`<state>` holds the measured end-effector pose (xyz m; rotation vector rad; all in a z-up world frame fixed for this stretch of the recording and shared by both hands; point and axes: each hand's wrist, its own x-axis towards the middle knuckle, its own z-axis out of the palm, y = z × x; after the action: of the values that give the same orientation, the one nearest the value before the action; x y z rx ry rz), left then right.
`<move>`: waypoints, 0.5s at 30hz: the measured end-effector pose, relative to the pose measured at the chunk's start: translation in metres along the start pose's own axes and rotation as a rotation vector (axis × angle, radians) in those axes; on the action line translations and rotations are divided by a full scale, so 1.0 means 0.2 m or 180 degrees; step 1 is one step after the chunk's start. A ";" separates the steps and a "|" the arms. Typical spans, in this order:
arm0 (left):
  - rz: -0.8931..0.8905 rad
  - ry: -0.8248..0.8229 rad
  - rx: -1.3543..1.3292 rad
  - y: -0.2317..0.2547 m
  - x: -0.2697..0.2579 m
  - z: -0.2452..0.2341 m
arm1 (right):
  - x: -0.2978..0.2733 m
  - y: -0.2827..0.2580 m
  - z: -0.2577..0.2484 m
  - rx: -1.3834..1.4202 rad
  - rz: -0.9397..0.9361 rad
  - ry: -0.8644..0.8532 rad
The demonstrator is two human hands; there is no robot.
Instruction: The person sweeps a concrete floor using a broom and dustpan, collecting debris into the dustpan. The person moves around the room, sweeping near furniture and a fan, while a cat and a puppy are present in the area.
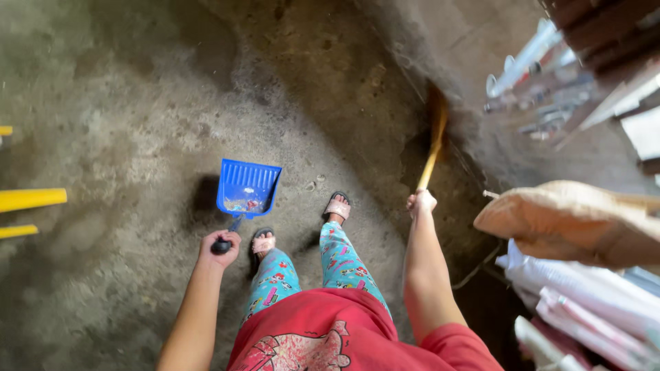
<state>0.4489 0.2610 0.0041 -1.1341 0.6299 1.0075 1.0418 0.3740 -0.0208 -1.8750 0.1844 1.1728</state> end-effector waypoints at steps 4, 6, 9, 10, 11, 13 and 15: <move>0.0141 -0.0171 -0.0435 -0.18 0.05 -0.16 | 0.08 0.16 0.35 -0.1793 0.0467 -0.0341; 0.0127 -0.0280 -0.0556 -0.25 0.07 -0.23 | 0.01 0.35 0.57 -0.1769 0.0184 -0.0809; 0.0185 -0.0318 -0.0733 -0.31 0.06 -0.32 | -0.08 0.47 0.78 -0.1424 0.1270 -0.1934; 0.0228 -0.0289 -0.0777 -0.32 0.06 -0.34 | -0.11 0.48 0.85 -0.1168 0.1708 -0.2174; 0.0258 -0.0269 -0.0823 -0.34 0.07 -0.36 | -0.11 0.45 0.91 -0.1054 0.1879 -0.2340; 0.0336 -0.0252 -0.0872 -0.36 0.10 -0.39 | -0.08 0.34 0.97 -0.0813 0.2236 -0.2653; 0.0362 -0.0281 -0.0933 -0.38 0.10 -0.42 | -0.05 0.18 0.98 -0.0971 0.1927 -0.2947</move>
<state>0.5319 0.1824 -0.0065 -1.3116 0.4902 1.2706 0.8890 0.4946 -0.0649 -1.3447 0.0455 2.4749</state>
